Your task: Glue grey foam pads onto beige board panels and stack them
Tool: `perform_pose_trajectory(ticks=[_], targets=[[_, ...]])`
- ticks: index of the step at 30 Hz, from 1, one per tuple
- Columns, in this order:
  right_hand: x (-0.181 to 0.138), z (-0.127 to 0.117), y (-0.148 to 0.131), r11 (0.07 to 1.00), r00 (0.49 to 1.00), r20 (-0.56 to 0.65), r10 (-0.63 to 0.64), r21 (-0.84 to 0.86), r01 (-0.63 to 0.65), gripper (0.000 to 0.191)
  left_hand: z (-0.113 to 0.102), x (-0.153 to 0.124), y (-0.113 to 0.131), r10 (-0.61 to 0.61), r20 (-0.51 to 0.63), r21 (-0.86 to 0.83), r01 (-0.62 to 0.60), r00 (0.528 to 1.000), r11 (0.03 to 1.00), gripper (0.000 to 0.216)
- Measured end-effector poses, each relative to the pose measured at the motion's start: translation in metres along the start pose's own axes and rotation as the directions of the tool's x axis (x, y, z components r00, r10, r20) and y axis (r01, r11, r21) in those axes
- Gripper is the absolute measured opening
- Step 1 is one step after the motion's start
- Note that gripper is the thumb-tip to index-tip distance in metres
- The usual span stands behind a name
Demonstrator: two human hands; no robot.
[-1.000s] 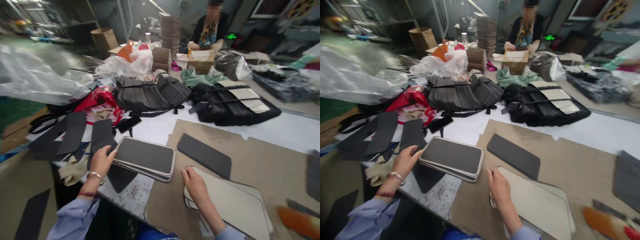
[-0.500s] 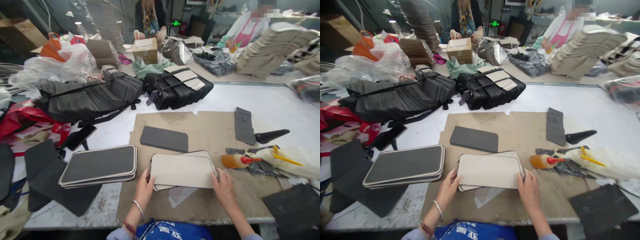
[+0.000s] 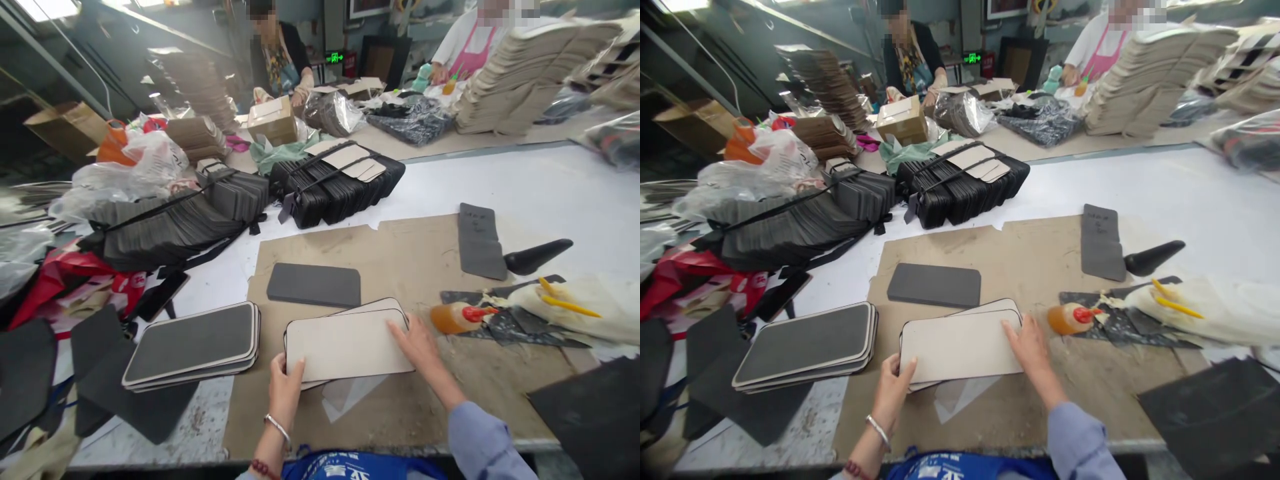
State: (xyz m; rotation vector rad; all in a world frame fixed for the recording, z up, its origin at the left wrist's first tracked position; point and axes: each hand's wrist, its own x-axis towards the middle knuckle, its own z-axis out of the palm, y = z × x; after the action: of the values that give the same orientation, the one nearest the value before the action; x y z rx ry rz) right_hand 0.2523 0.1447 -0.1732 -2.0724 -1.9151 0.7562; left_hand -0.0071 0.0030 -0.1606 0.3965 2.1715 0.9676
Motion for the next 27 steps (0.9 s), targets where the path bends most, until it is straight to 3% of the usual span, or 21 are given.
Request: perform_pose_trajectory(ticks=[3, 7, 10, 13, 16, 19, 22, 25, 27], targets=[[0.009, -0.008, -0.003, 0.993, 0.995, 0.076, 0.069, 0.095, -0.076, 0.051, -0.002, 0.010, 0.011, -0.121, -0.022, -0.044, 0.120, 0.992, 0.992, 0.060], [0.012, -0.014, -0.006, 0.938, 0.961, 0.258, 0.101, 0.297, -0.179, 0.046, -0.005, 0.018, 0.019, -0.244, 0.210, -0.129, 0.274, 0.947, 0.953, 0.042], [0.005, -0.017, -0.009, 0.867, 0.933, 0.351, 0.083, 0.435, -0.241, 0.045, -0.004, 0.014, 0.021, -0.209, 0.297, -0.232, 0.283, 0.932, 0.931, 0.044], [-0.006, -0.024, -0.012, 0.820, 0.937, 0.339, 0.082, 0.511, -0.256, 0.053, -0.005, 0.004, 0.025, -0.138, 0.292, -0.316, 0.232, 0.946, 0.920, 0.055], [-0.018, -0.036, -0.011, 0.802, 0.966, 0.249, 0.073, 0.560, -0.205, 0.057, -0.015, -0.005, 0.031, -0.030, 0.278, -0.328, 0.124, 0.960, 0.937, 0.058], [-0.028, -0.046, 0.000, 0.813, 0.991, 0.119, -0.055, 0.582, -0.025, 0.046, -0.027, -0.008, 0.029, 0.070, 0.262, -0.299, 0.012, 0.962, 0.954, 0.055], [-0.033, -0.041, 0.017, 0.812, 0.975, 0.073, -0.208, 0.570, 0.130, 0.036, -0.032, -0.001, 0.020, 0.145, 0.286, -0.229, -0.080, 0.947, 0.970, 0.051], [-0.034, -0.031, 0.027, 0.788, 0.971, 0.055, -0.231, 0.596, 0.154, 0.037, -0.028, 0.007, 0.014, 0.253, 0.291, -0.184, -0.206, 0.923, 0.961, 0.050], [-0.033, -0.029, 0.024, 0.766, 0.974, 0.078, -0.214, 0.632, 0.118, 0.037, -0.024, 0.009, 0.018, 0.270, 0.293, -0.180, -0.224, 0.917, 0.958, 0.049]])
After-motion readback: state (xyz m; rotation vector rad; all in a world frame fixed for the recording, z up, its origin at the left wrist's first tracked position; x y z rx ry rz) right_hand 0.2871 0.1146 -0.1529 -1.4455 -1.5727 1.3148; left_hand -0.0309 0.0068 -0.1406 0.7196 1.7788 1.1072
